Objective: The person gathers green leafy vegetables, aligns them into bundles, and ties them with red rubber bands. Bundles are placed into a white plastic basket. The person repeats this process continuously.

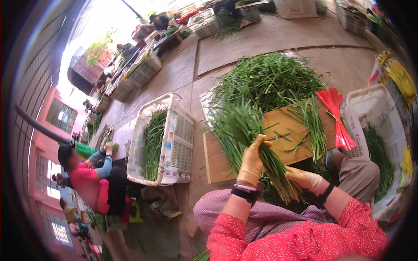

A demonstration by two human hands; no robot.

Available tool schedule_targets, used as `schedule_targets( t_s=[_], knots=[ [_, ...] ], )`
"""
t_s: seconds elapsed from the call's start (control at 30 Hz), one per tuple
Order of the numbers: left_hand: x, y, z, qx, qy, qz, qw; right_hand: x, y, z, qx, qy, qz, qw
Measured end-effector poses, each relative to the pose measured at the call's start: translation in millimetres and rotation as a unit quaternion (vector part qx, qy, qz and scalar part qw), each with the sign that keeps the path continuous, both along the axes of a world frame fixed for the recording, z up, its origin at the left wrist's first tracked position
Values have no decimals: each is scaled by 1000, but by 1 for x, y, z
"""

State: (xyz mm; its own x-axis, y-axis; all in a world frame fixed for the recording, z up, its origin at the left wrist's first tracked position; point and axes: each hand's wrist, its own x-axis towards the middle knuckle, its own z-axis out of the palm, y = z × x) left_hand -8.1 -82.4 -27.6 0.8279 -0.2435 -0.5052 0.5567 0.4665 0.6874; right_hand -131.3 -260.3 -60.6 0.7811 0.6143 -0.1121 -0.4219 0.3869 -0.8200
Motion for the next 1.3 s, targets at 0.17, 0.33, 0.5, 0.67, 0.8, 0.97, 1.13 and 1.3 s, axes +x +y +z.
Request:
schedule_targets(
  t_s=[0.17, 0.33, 0.5, 0.67, 0.8, 0.97, 1.13, 1.3],
  knots=[
    [10, -10, -7, -19, 43, 20, 999, -42, 6, -29, -23, 94, 16, 995],
    [26, 9, 21, -5, 18, 44, 999, -15, 37, 12, -88, 151, -8, 985],
    [49, 29, 69, 8, -104, 51, 993, 32, 53, -4, -8, 145, 29, 989],
    [64, 81, 4, 357, -257, 136, 888, 72, 106, -65, 132, 310, 24, 941],
    [39, 90, -74, 596, -170, 2, 785, 89, 122, -102, 126, 427, 47, 894],
    [27, 61, -117, 693, -132, -125, 698, 63, 106, -156, 132, 486, 112, 857],
    [25, 70, -126, 689, -167, -104, 698, 50, 40, -50, -279, 140, 172, 934],
    [27, 68, -126, 674, -182, -96, 709, 56, 44, -83, -351, -115, -238, 898]
  ],
)
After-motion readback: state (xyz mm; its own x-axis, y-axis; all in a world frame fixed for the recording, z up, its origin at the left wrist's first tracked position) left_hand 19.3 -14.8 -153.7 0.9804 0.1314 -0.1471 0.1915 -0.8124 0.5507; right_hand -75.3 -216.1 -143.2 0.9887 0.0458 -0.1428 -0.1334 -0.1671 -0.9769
